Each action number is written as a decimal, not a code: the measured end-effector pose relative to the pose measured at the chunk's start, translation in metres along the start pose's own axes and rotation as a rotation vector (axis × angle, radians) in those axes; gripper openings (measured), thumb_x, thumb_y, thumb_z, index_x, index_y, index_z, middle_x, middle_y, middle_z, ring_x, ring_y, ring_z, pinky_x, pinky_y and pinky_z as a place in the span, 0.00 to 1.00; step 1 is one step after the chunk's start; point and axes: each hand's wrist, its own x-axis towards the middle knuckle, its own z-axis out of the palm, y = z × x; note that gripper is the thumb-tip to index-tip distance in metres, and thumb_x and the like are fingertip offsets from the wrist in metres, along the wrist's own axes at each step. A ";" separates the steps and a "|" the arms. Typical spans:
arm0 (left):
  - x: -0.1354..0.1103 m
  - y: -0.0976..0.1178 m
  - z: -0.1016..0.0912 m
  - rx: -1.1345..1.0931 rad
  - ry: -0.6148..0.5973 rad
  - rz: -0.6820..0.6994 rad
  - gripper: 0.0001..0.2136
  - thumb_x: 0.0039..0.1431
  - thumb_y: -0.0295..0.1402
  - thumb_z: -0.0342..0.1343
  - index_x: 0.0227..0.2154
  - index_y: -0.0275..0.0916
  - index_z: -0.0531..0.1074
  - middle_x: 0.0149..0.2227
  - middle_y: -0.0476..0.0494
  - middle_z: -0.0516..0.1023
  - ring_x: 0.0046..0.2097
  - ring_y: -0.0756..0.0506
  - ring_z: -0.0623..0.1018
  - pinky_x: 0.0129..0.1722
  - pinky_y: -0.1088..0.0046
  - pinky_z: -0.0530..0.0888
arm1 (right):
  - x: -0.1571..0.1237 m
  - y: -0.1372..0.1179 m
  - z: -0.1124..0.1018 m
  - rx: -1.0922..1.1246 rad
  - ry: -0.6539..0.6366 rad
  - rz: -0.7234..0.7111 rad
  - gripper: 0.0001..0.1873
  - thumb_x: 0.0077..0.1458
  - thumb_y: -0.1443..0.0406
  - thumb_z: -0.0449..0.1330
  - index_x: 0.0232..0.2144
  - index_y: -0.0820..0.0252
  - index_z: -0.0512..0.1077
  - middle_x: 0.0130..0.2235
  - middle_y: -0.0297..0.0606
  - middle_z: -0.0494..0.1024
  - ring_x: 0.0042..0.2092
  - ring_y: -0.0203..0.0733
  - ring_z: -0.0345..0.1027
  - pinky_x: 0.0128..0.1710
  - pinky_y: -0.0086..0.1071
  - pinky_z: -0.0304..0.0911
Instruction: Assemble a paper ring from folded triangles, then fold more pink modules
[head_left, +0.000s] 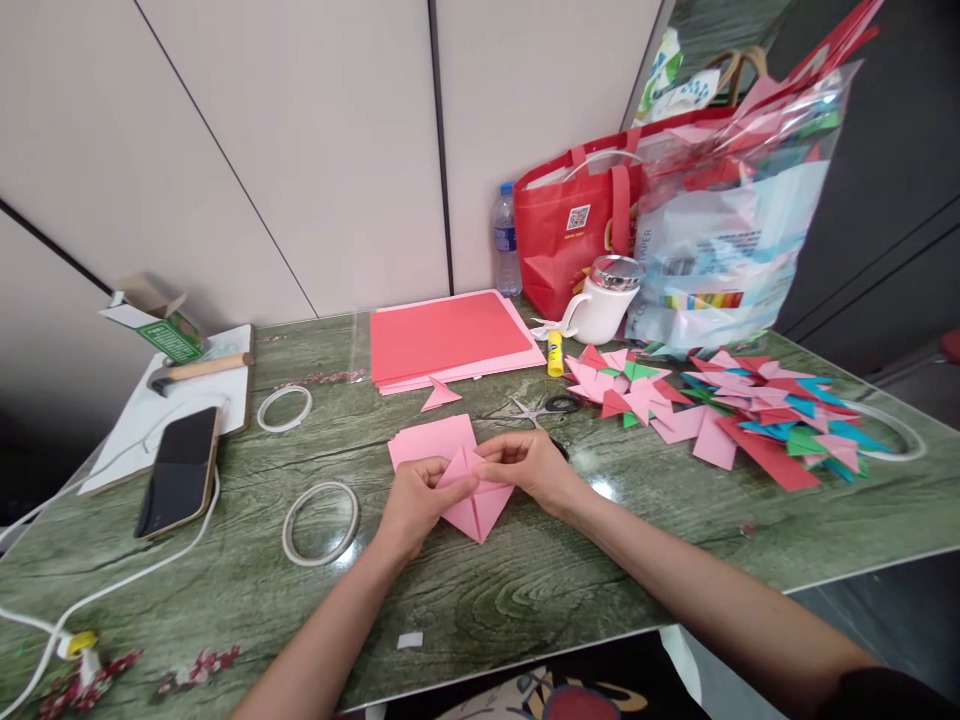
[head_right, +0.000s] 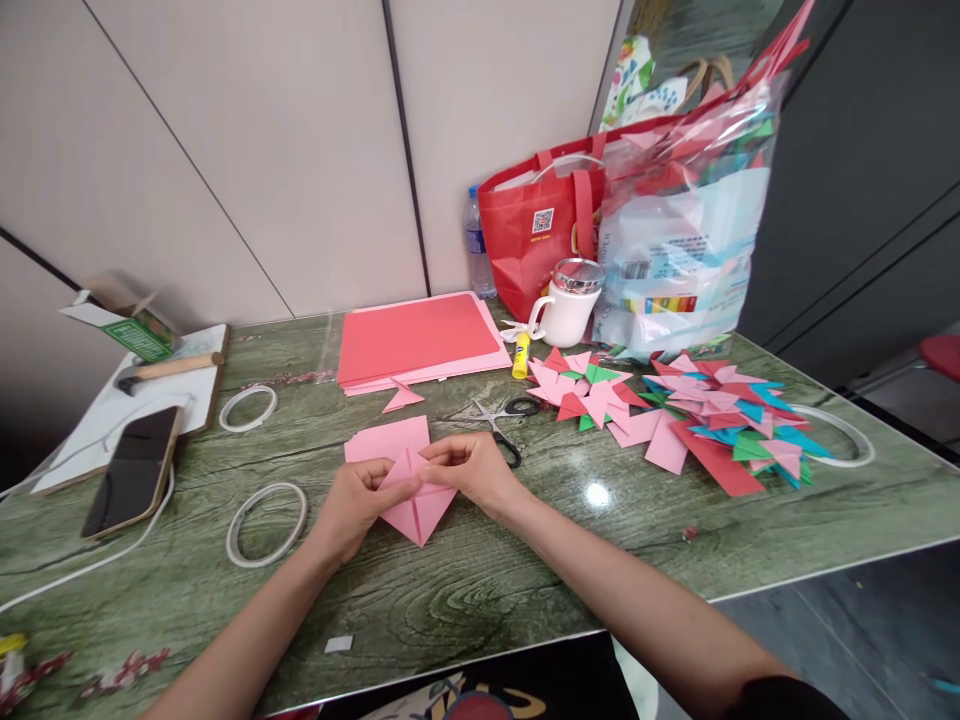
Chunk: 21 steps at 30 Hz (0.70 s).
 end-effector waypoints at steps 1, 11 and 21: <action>0.000 0.000 0.000 -0.004 0.000 -0.001 0.16 0.37 0.40 0.64 0.16 0.33 0.66 0.17 0.53 0.61 0.21 0.55 0.57 0.21 0.78 0.51 | 0.000 0.000 0.000 -0.003 -0.001 -0.001 0.17 0.27 0.64 0.70 0.26 0.64 0.76 0.23 0.34 0.77 0.24 0.32 0.67 0.28 0.28 0.63; 0.000 -0.001 0.001 0.043 0.014 0.021 0.20 0.38 0.44 0.63 0.12 0.34 0.61 0.16 0.56 0.53 0.21 0.56 0.51 0.20 0.77 0.46 | 0.001 0.002 -0.002 -0.049 -0.007 -0.047 0.16 0.30 0.62 0.70 0.26 0.63 0.76 0.24 0.34 0.77 0.26 0.34 0.67 0.30 0.30 0.63; -0.003 0.001 0.003 0.137 0.005 0.017 0.22 0.37 0.44 0.62 0.11 0.36 0.56 0.17 0.56 0.50 0.21 0.56 0.50 0.21 0.77 0.45 | 0.002 0.001 0.001 -0.162 -0.048 -0.135 0.13 0.39 0.57 0.65 0.24 0.62 0.77 0.27 0.36 0.78 0.29 0.36 0.68 0.32 0.31 0.62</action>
